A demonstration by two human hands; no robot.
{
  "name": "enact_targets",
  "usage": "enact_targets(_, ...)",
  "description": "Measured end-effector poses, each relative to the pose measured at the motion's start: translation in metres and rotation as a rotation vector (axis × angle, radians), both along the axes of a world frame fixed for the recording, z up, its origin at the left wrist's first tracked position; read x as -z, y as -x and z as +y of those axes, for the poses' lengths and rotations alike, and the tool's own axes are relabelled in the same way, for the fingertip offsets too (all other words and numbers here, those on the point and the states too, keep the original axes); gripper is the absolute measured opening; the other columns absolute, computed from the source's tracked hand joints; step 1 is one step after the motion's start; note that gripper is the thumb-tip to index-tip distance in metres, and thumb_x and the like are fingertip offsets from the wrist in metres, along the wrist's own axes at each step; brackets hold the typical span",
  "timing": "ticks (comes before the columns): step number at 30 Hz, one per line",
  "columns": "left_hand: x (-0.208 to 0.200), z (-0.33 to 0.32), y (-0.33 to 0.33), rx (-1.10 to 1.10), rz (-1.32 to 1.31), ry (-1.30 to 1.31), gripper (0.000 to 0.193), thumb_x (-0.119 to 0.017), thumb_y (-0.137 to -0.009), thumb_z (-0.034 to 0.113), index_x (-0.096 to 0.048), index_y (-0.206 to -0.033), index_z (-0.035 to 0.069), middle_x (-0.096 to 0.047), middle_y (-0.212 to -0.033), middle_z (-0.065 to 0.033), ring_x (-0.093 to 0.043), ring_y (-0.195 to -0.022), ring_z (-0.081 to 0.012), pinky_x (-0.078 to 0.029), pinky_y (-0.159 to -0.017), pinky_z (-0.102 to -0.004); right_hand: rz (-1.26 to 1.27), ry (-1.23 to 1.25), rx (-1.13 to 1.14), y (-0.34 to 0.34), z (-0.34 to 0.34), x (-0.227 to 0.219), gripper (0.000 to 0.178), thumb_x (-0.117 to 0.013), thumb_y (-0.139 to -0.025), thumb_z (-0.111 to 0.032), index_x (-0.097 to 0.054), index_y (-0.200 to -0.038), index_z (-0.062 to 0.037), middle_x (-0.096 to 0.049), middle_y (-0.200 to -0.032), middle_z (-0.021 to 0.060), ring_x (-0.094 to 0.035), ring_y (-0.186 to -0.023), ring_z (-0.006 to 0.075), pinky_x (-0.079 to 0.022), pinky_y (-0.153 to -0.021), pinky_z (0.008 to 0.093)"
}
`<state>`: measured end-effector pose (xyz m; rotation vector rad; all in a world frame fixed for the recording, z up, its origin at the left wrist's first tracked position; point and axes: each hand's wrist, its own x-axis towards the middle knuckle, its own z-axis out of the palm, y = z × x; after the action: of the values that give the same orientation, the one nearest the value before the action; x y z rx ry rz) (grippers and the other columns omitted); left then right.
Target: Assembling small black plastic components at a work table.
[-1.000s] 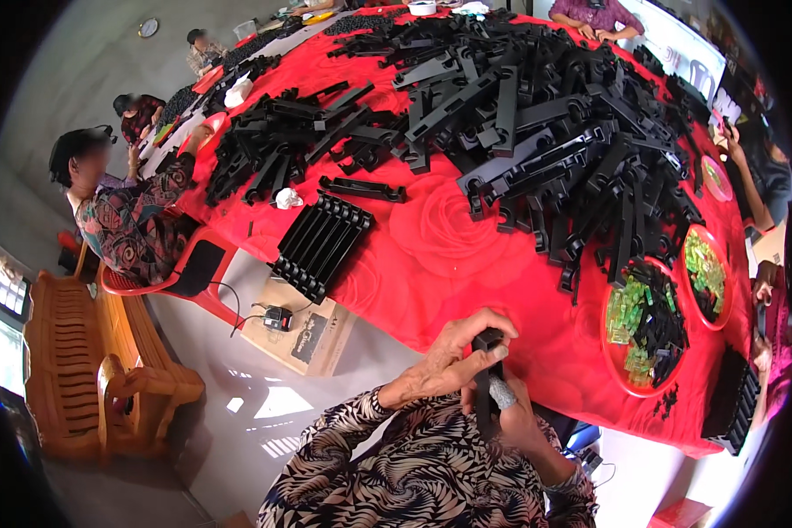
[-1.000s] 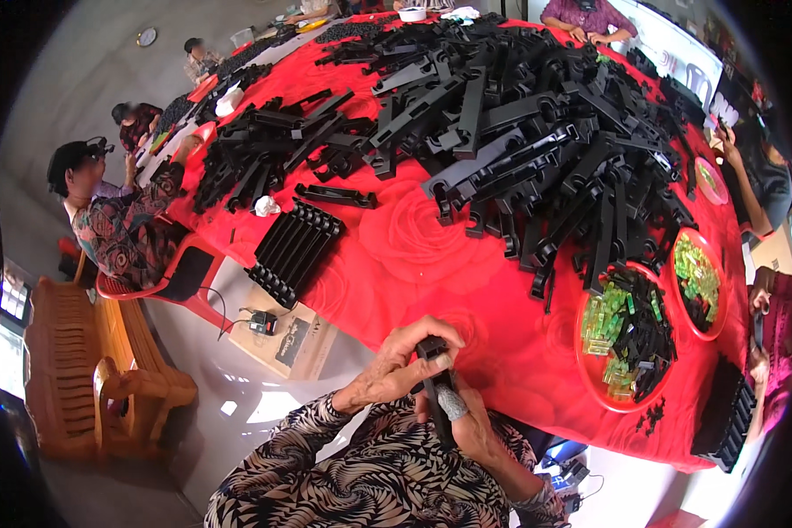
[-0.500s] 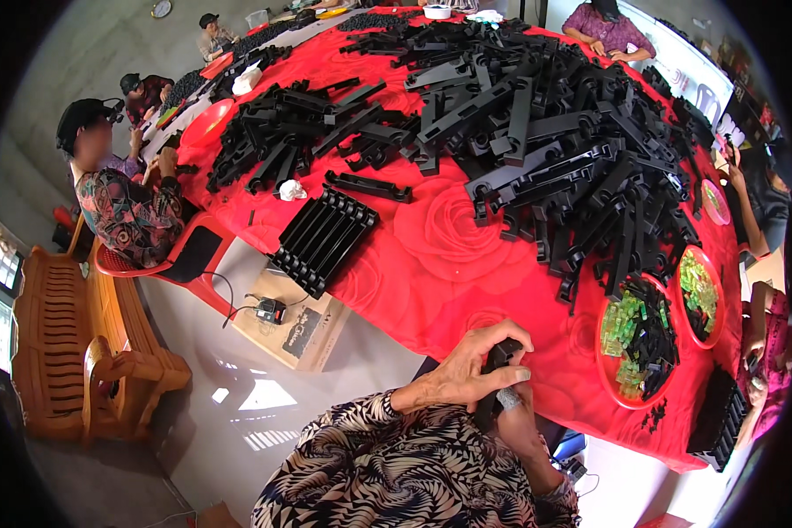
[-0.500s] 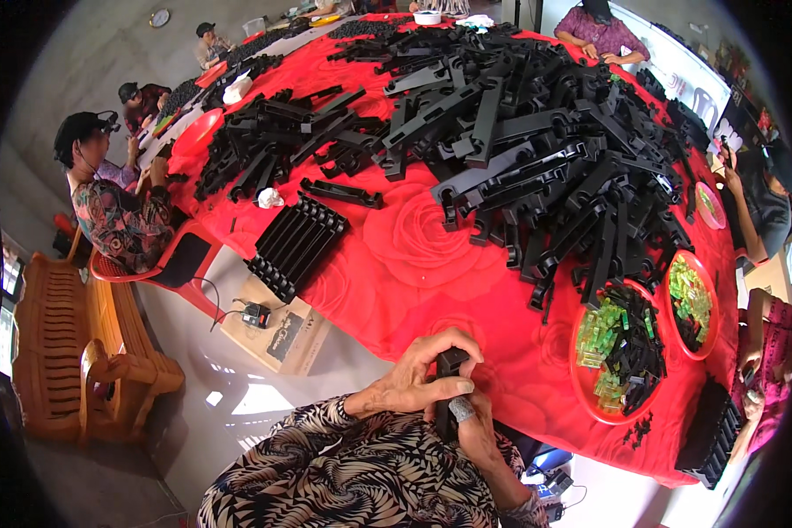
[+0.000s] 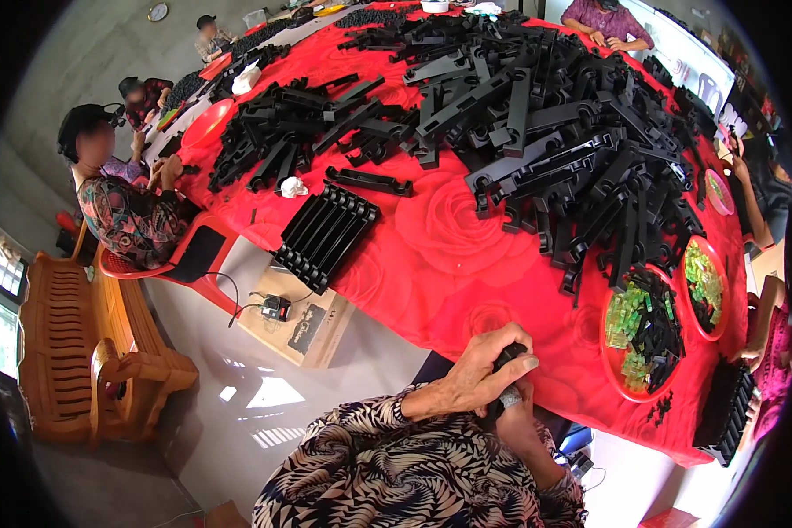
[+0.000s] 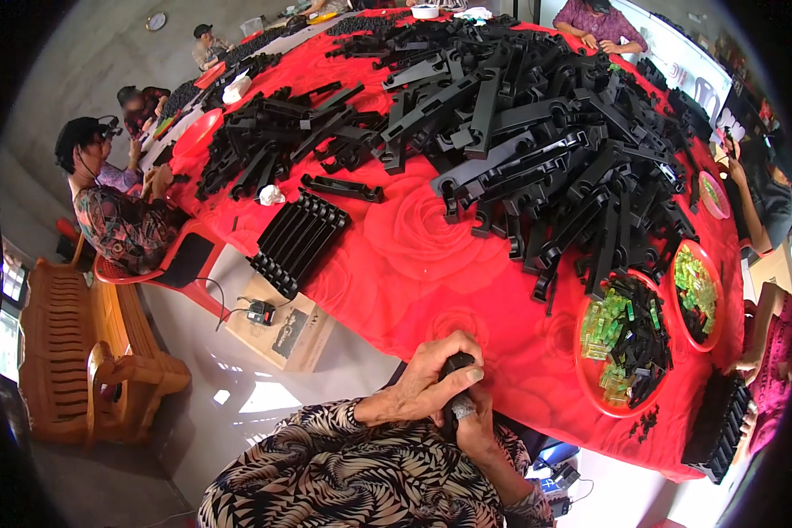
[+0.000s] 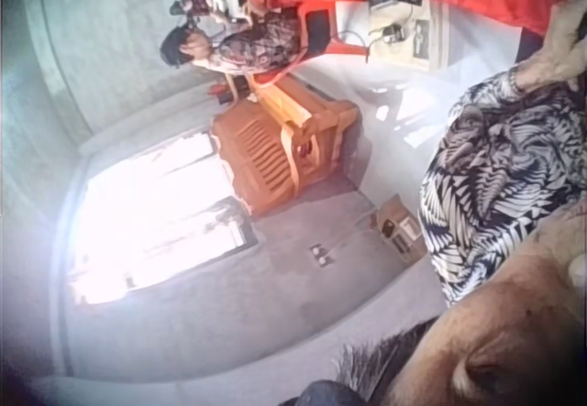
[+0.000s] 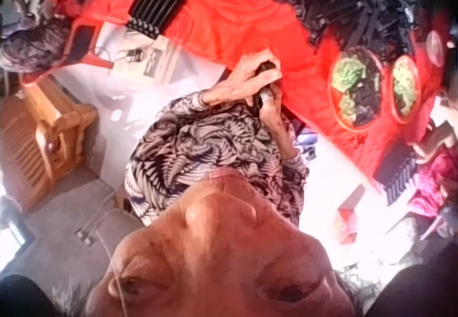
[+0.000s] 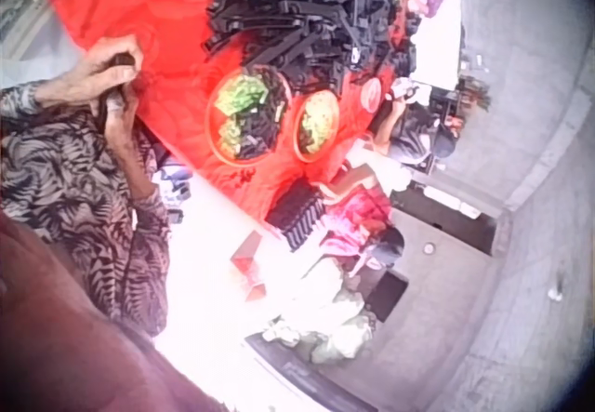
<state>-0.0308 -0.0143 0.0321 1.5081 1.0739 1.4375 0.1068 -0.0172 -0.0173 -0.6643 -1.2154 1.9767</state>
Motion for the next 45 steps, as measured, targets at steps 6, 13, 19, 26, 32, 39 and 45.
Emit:
enact_targets(6,-0.007,0.002,0.004,-0.017,0.044,0.177,0.024,-0.061,-0.094,0.025,-0.053,-0.097,0.002,-0.056,-0.084,-0.0067,-0.056,-0.079,-0.0146,-0.046,-0.069,-0.0315,-0.025,0.116,0.076,0.006,0.001,-0.011,0.025,-0.034,-0.097,-0.015,-0.052,-0.101,0.001,-0.054,-0.068,0.0052,-0.054,-0.058,0.0136,-0.042,-0.052,0.0265)
enact_targets(13,0.02,0.023,0.017,0.134,-0.589,0.257,0.022,-0.058,-0.093,0.021,-0.051,-0.098,0.001,-0.056,-0.081,-0.0095,-0.056,-0.074,-0.018,-0.048,-0.069,-0.0318,-0.295,-0.169,0.035,0.0,0.008,-0.011,0.028,-0.038,-0.102,-0.014,-0.05,-0.122,0.0012,-0.063,-0.088,0.0085,-0.06,-0.076,0.0145,-0.05,-0.069,0.0285)
enact_targets(19,0.036,0.032,0.027,0.304,-0.889,0.226,0.023,-0.052,-0.098,0.025,-0.051,-0.099,0.002,-0.051,-0.082,-0.0101,-0.054,-0.075,-0.0209,-0.047,-0.067,-0.0308,-0.229,-0.109,-0.034,-0.006,0.006,0.001,0.036,-0.046,-0.1,-0.008,-0.042,-0.134,0.0015,-0.062,-0.107,0.0126,-0.063,-0.091,0.0161,-0.049,-0.086,0.0311)
enact_targets(26,0.038,0.033,0.028,0.241,-0.953,0.299,0.045,-0.041,-0.101,0.045,-0.05,-0.098,0.002,-0.045,-0.08,-0.009,-0.044,-0.069,-0.0208,-0.039,-0.064,-0.0334,-0.317,-0.171,-0.007,-0.006,0.002,0.013,0.038,-0.046,-0.096,0.004,-0.04,-0.134,0.0046,-0.061,-0.111,0.0134,-0.063,-0.095,0.0158,-0.051,-0.088,0.0296)
enact_targets(32,0.039,0.035,0.029,0.2,-0.897,0.326,0.05,-0.037,-0.102,0.05,-0.051,-0.098,0.002,-0.046,-0.078,-0.0093,-0.045,-0.069,-0.021,-0.039,-0.064,-0.0334,-0.473,-0.441,0.126,-0.003,-0.002,0.029,0.033,-0.05,-0.094,0.006,-0.044,-0.127,0.0073,-0.066,-0.099,0.0134,-0.067,-0.084,0.0154,-0.055,-0.077,0.0292)
enact_targets(39,0.04,0.036,0.028,0.238,-0.929,0.312,0.046,-0.038,-0.102,0.047,-0.049,-0.097,0.002,-0.044,-0.078,-0.0093,-0.043,-0.067,-0.0203,-0.039,-0.063,-0.0339,-0.599,-0.517,0.156,-0.002,0.001,0.031,0.028,-0.05,-0.094,0.002,-0.046,-0.121,0.0077,-0.068,-0.094,0.0141,-0.069,-0.077,0.0168,-0.056,-0.071,0.0296)
enact_targets(45,0.037,0.033,0.027,0.256,-0.892,0.286,0.044,-0.039,-0.102,0.045,-0.048,-0.096,0.002,-0.044,-0.078,-0.0097,-0.043,-0.067,-0.0203,-0.039,-0.063,-0.0339,-0.506,-0.464,0.118,0.0,0.002,0.026,0.025,-0.046,-0.095,0.002,-0.046,-0.12,0.0069,-0.067,-0.089,0.0122,-0.067,-0.07,0.0155,-0.056,-0.063,0.0287)
